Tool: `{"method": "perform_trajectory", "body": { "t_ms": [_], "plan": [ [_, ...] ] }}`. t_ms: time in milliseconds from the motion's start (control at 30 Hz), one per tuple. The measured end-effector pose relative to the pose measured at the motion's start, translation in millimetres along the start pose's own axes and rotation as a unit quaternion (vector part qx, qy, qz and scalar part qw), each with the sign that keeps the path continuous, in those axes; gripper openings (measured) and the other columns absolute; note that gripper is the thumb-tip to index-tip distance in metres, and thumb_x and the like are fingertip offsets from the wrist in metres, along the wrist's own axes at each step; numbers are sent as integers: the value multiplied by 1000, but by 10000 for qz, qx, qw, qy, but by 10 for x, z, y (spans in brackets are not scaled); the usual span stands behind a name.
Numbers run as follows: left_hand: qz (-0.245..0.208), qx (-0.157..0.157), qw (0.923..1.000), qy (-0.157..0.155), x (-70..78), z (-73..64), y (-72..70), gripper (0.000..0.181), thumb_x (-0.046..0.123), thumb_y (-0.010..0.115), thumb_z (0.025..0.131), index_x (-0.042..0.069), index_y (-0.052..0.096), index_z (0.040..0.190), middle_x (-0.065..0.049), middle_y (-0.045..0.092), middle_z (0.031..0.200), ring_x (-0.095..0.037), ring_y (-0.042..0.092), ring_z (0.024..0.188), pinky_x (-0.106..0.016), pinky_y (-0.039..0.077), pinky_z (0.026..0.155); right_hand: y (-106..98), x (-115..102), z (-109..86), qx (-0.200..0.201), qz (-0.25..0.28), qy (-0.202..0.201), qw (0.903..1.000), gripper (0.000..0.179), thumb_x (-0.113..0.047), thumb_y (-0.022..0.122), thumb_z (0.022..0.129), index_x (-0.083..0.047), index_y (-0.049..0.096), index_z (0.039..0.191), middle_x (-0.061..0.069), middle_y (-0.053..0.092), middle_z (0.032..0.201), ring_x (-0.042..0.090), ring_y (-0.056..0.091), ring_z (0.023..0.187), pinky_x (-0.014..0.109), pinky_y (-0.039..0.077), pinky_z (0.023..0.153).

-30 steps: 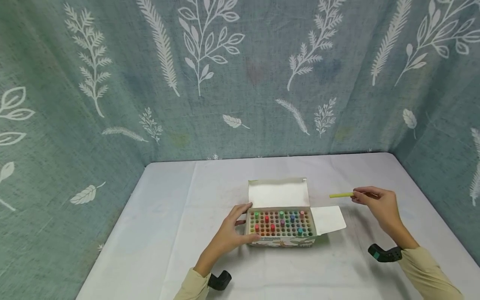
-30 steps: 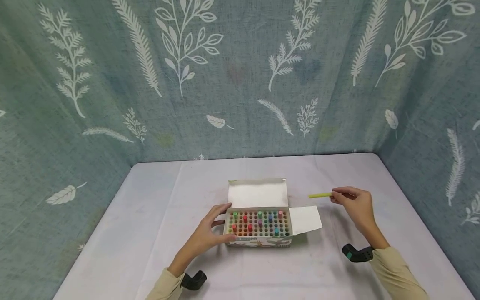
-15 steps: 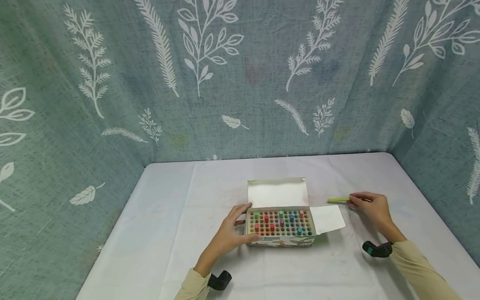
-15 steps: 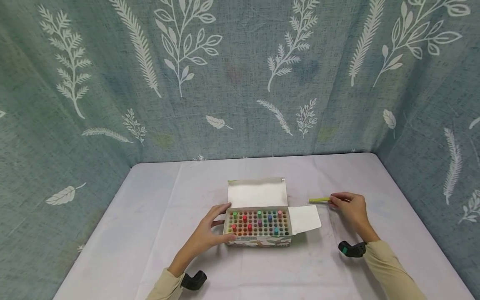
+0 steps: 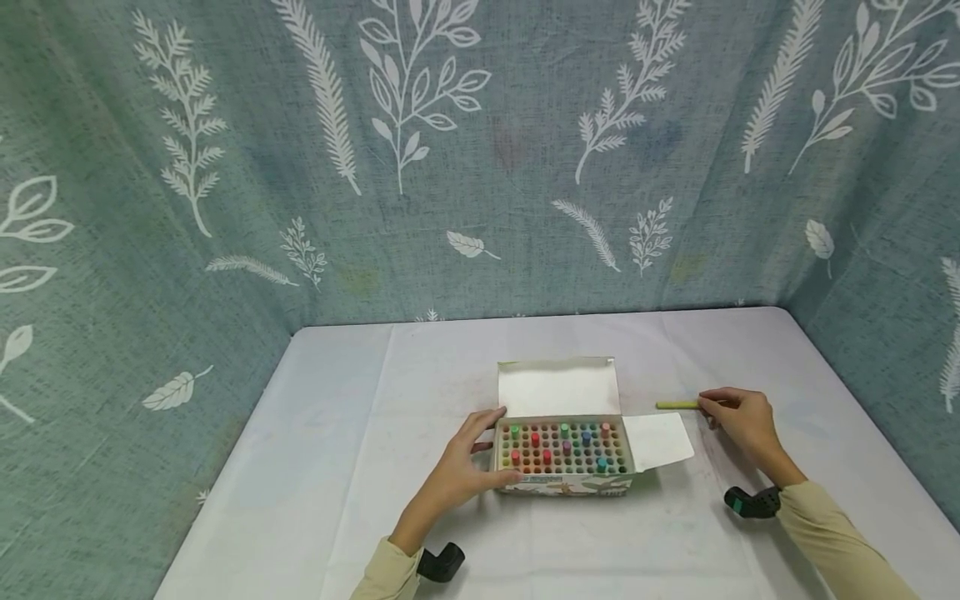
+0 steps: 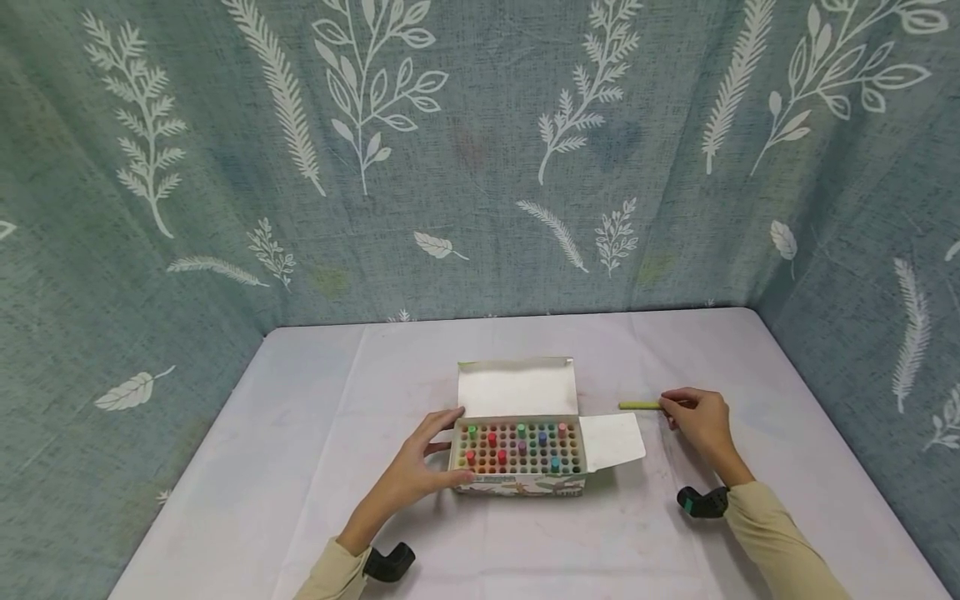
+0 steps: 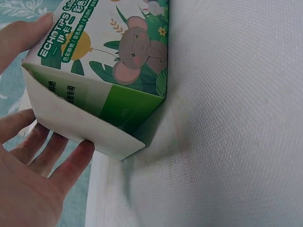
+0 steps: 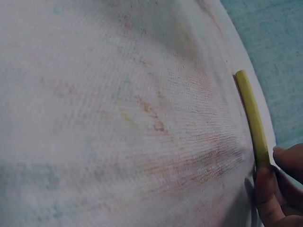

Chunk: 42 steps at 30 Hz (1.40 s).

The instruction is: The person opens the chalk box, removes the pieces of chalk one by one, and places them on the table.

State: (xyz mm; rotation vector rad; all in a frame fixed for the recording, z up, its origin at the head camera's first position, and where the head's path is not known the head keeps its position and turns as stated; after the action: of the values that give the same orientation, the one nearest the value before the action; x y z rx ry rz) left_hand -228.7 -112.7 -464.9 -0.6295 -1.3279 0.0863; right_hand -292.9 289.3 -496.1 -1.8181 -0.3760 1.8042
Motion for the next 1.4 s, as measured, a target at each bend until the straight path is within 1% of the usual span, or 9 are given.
{"method": "perform_trajectory", "body": {
  "t_ms": [167,333,633,933,967,1100,1200,1267,1400],
  "plan": [
    [-19,-19,10000,4,2,0,9,89,37,83,72,23,36,147,5,35,143,-18,35,132,-38,43,102,-71,-103,-51,166,-354,-266,9989,26,-13,62,91,7,66,108,21,65,87,17,55,61,25,46,41],
    [-64,39,10000,3,0,0,-10,88,37,83,72,23,37,146,5,36,143,-19,36,131,-40,44,101,-84,-159,-32,111,-229,-521,9983,27,-19,65,90,3,67,106,17,64,77,21,53,54,30,42,36],
    [-23,66,10000,-30,-19,0,-18,89,37,83,72,24,37,146,5,36,143,-17,36,131,-37,44,101,-6,209,292,237,-664,-1322,9887,31,-39,63,90,-13,69,105,9,66,93,14,59,66,28,50,45],
    [-36,53,10000,-26,-3,-1,-9,89,37,83,72,21,37,146,5,36,142,-17,36,131,-37,44,101,5,225,400,124,-526,-1715,9837,23,-42,67,86,-27,69,103,-6,64,99,9,60,79,26,54,52],
    [-38,51,10000,-25,-5,-2,-6,89,37,83,72,22,37,146,5,36,142,-17,36,130,-37,44,101,-2,131,357,-35,-272,-1803,9832,21,-37,66,89,-24,69,104,-4,65,99,11,61,80,26,55,53],
    [-67,49,10000,-26,-10,-6,-2,88,36,83,72,22,37,146,5,36,143,-17,36,131,-39,44,101,-20,-57,304,-123,-149,-1994,9797,22,-37,68,87,-21,71,103,-6,66,98,9,61,78,28,53,49],
    [-98,51,9999,-45,-14,-8,0,88,35,83,72,23,37,146,4,35,143,-18,35,131,-40,44,101,-57,-415,143,-149,-334,-2078,9775,24,-37,69,86,-18,71,102,-5,66,95,7,60,76,34,52,46],
    [-107,57,9999,-59,-14,-9,-1,88,35,83,72,24,37,146,4,35,143,-18,35,131,-40,44,101,-98,-802,-52,-291,-316,-2201,9745,21,-30,70,87,-13,71,101,0,67,94,11,60,78,34,52,48],
    [-103,64,9999,-83,-14,-8,-1,88,36,83,72,24,37,146,4,35,144,-19,35,131,-40,44,101,-146,-1411,-363,-385,-355,-2627,9635,10,-15,70,87,-9,71,95,7,67,90,10,58,77,22,52,56]
  ]
}}
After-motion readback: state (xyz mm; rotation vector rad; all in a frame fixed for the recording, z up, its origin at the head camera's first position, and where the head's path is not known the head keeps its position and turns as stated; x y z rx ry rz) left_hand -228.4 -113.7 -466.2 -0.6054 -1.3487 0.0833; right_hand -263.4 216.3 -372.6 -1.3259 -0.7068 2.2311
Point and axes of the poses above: each hand's wrist, its own z-axis towards the middle knuckle, its own y-axis out of the palm, x = y × z, the point moved 10 cm from there along z, towards the middle knuckle
